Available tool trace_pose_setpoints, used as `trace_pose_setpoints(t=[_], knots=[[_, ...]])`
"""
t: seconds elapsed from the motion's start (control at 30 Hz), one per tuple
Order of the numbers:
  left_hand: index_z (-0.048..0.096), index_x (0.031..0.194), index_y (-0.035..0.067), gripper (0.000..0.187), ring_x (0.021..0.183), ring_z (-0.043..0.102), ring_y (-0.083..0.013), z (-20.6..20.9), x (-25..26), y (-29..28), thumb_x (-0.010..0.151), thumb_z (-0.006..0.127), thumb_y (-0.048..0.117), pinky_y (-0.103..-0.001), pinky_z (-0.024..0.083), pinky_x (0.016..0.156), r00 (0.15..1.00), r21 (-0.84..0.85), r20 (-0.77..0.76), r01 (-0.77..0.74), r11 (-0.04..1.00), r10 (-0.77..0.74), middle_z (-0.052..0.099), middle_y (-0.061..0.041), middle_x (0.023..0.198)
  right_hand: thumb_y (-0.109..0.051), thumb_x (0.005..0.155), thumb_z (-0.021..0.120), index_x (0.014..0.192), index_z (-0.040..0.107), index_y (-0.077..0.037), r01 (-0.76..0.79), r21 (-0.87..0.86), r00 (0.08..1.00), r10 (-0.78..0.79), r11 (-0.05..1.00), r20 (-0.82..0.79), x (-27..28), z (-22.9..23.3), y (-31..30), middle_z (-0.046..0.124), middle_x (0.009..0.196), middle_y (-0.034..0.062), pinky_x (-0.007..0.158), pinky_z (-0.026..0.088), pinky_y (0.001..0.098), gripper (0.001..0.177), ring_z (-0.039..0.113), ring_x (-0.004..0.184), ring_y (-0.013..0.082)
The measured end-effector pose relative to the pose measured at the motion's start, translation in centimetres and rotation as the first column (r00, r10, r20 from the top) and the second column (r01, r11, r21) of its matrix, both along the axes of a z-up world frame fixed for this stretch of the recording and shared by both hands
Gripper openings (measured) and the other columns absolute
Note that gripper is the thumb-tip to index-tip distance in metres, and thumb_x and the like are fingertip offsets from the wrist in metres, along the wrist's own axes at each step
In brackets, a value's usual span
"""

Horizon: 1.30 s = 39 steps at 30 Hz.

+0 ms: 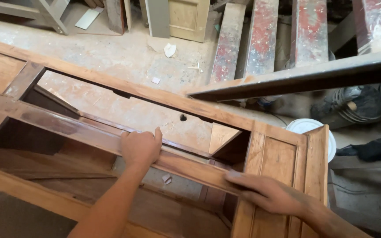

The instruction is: Sanding, scraping, and wiping down a wooden cabinet frame to prepare it for finishing.

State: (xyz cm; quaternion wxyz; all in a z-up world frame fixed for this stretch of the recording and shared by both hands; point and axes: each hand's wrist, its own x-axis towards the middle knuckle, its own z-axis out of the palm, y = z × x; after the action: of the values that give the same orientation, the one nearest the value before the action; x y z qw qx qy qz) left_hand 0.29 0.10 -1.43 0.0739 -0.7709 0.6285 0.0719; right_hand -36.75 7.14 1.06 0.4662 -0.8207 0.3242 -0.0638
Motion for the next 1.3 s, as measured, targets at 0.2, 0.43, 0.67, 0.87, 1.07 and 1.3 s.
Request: trace_pose_setpoints(t=[0.2,0.43,0.67,0.87,1.07,1.3], knots=[[0.079,0.067,0.011,0.072,0.075,0.070,-0.0309,0.0,0.2,0.0,0.108,0.032,0.046,-0.045,0.041,0.093,0.998,-0.046,0.030,0.055,0.997,-0.054,0.075,-0.008,0.068,-0.007,0.100,0.048,0.154,0.041,-0.006,0.007,-0.225,0.987,0.029,0.974,0.156,6.1,-3.0,0.4,0.042,0.162,0.0138,0.125,0.025,0.0413,0.054,0.037,0.151,0.0302],[0.081,0.074,0.011,0.073,0.080,0.070,-0.0329,0.5,0.1,0.2,0.107,0.028,0.047,-0.045,0.042,0.091,1.000,0.009,0.004,0.004,1.000,-0.004,0.076,-0.011,0.074,-0.014,0.102,0.050,0.157,0.036,-0.016,-0.057,-0.085,0.989,0.045,0.995,-0.139,1.2,0.9,1.4,0.042,0.162,0.0110,0.119,0.032,0.0347,0.057,0.047,0.146,0.0263],[0.080,0.071,0.011,0.073,0.076,0.069,-0.0318,0.0,-0.1,0.2,0.108,0.028,0.046,-0.043,0.040,0.089,1.000,-0.025,-0.004,0.019,0.999,-0.020,0.074,-0.009,0.067,-0.011,0.101,0.052,0.152,0.045,-0.010,-0.026,-0.150,0.999,0.032,0.988,0.037,3.0,0.8,0.6,0.047,0.158,0.0142,0.121,0.029,0.0374,0.052,0.045,0.147,0.0284],[0.080,0.070,0.013,0.070,0.078,0.070,-0.0315,-0.8,0.3,0.0,0.108,0.028,0.042,-0.045,0.040,0.088,0.999,-0.020,0.020,0.050,0.999,-0.050,0.075,-0.006,0.070,-0.012,0.102,0.053,0.152,0.045,-0.010,-0.043,-0.191,0.998,0.052,0.981,0.040,3.8,0.7,1.0,0.043,0.161,0.0138,0.122,0.029,0.0394,0.051,0.042,0.149,0.0291],[0.080,0.069,0.012,0.074,0.076,0.068,-0.0306,0.1,-0.3,0.2,0.108,0.026,0.045,-0.043,0.039,0.090,1.000,0.008,0.006,0.030,1.000,-0.030,0.074,-0.008,0.068,-0.012,0.104,0.049,0.153,0.044,-0.009,-0.087,-0.071,0.990,0.094,0.994,0.108,2.8,1.5,0.4,0.039,0.164,0.0141,0.124,0.022,0.0407,0.050,0.033,0.153,0.0291],[0.077,0.067,0.011,0.073,0.077,0.069,-0.0327,0.9,-0.2,0.0,0.109,0.026,0.043,-0.048,0.037,0.103,0.998,0.085,0.012,0.066,0.994,-0.068,0.075,-0.007,0.072,-0.024,0.107,0.046,0.152,0.046,-0.011,-0.070,-0.158,0.961,0.109,0.985,0.253,8.1,-0.5,-1.9,0.044,0.161,0.0133,0.124,0.028,0.0423,0.047,0.041,0.150,0.0303]])
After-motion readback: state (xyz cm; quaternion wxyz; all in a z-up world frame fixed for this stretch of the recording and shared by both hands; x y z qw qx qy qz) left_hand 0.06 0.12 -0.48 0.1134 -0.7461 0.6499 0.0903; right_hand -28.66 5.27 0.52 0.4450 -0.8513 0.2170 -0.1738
